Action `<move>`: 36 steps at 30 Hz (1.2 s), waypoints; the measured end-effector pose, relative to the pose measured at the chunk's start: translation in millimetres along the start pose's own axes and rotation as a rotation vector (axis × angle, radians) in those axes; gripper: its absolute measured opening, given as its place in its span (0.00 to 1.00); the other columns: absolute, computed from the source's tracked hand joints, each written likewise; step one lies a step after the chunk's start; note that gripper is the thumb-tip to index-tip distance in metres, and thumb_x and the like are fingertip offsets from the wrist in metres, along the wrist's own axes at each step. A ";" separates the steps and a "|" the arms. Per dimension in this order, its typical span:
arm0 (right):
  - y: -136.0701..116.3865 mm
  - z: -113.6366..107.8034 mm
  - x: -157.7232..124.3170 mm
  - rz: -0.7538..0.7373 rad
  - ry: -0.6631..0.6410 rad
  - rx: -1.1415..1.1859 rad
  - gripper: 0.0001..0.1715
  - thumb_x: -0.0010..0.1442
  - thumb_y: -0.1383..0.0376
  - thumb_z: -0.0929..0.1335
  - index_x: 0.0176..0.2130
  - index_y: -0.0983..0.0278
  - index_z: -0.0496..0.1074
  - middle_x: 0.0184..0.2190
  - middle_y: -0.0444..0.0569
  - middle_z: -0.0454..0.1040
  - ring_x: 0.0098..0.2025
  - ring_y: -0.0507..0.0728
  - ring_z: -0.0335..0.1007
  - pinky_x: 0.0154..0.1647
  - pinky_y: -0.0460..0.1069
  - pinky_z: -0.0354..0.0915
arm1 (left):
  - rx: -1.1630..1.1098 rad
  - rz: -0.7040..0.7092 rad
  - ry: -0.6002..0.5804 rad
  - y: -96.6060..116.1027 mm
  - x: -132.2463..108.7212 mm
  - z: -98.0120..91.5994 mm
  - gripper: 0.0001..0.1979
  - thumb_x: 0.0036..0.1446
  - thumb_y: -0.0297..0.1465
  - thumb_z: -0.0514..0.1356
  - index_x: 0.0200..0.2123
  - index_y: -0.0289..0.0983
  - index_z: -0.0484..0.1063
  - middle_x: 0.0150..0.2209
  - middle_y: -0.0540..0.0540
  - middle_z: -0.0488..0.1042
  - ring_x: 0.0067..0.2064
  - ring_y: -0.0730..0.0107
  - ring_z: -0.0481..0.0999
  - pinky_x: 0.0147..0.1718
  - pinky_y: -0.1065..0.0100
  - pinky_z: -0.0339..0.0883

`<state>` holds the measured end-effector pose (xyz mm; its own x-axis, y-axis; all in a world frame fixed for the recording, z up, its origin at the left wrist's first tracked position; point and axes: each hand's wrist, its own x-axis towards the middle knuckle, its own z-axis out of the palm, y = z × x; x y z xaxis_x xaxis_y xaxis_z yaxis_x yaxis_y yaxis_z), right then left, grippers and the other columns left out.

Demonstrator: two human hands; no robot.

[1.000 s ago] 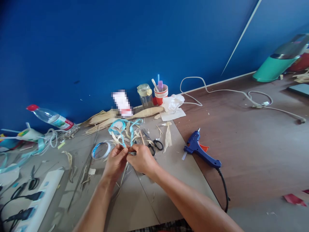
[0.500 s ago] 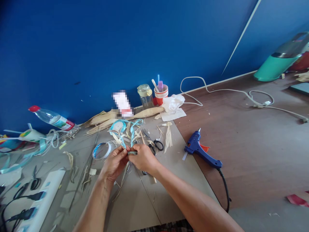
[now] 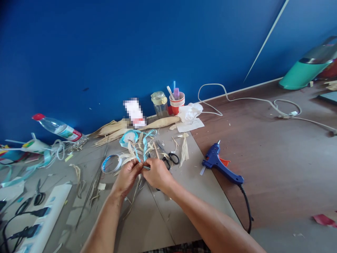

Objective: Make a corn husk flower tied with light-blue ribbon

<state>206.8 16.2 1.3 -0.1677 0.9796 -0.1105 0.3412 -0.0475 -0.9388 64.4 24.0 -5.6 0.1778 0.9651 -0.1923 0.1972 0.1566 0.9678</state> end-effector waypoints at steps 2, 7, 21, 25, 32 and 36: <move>1.3 1.6 0.0 -0.014 0.014 -0.013 0.06 0.47 0.66 0.63 0.20 0.65 0.64 0.18 0.40 0.60 0.26 0.49 0.55 0.26 0.44 0.51 | -0.078 -0.046 0.001 0.2 -0.5 2.3 0.13 0.48 0.40 0.63 0.28 0.35 0.69 0.25 0.52 0.66 0.28 0.74 0.63 0.30 0.72 0.58; 2.2 1.9 -0.3 -0.028 0.011 0.017 0.05 0.46 0.68 0.62 0.22 0.66 0.67 0.20 0.41 0.63 0.27 0.49 0.58 0.27 0.43 0.53 | -0.402 -0.132 -0.052 6.3 -4.8 4.8 0.13 0.46 0.38 0.64 0.31 0.35 0.69 0.26 0.52 0.66 0.28 0.75 0.64 0.30 0.72 0.62; 1.9 -2.1 0.5 -0.026 0.052 0.030 0.06 0.48 0.66 0.63 0.23 0.66 0.68 0.20 0.41 0.63 0.26 0.49 0.57 0.26 0.44 0.52 | -0.624 -0.166 -0.020 10.4 -3.3 8.6 0.09 0.41 0.27 0.68 0.28 0.33 0.73 0.28 0.48 0.73 0.27 0.77 0.70 0.31 0.72 0.66; 3.2 0.7 0.9 -0.022 0.047 0.073 0.07 0.48 0.66 0.64 0.22 0.66 0.67 0.20 0.41 0.64 0.26 0.49 0.58 0.26 0.44 0.53 | -0.622 -0.198 -0.045 11.3 -4.4 9.5 0.08 0.44 0.27 0.66 0.29 0.32 0.72 0.27 0.48 0.71 0.28 0.77 0.69 0.31 0.72 0.65; -3.2 3.2 0.0 0.101 -0.088 0.524 0.07 0.48 0.65 0.65 0.22 0.66 0.64 0.19 0.42 0.67 0.23 0.49 0.63 0.26 0.44 0.60 | -0.608 -0.179 -0.034 18.4 -9.7 9.2 0.10 0.46 0.30 0.65 0.31 0.34 0.68 0.26 0.51 0.67 0.25 0.79 0.65 0.24 0.75 0.59; -2.4 5.5 0.5 0.059 -0.069 0.540 0.10 0.51 0.63 0.63 0.22 0.65 0.64 0.19 0.42 0.68 0.23 0.49 0.64 0.26 0.44 0.62 | -0.610 -0.161 -0.068 18.6 -11.2 9.4 0.10 0.48 0.31 0.64 0.32 0.35 0.66 0.23 0.53 0.64 0.24 0.79 0.63 0.24 0.75 0.57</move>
<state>200.7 15.8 1.7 -0.2289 0.9581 -0.1721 -0.1689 -0.2132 -0.9623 75.1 14.1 13.0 0.2561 0.9072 -0.3337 -0.3553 0.4094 0.8404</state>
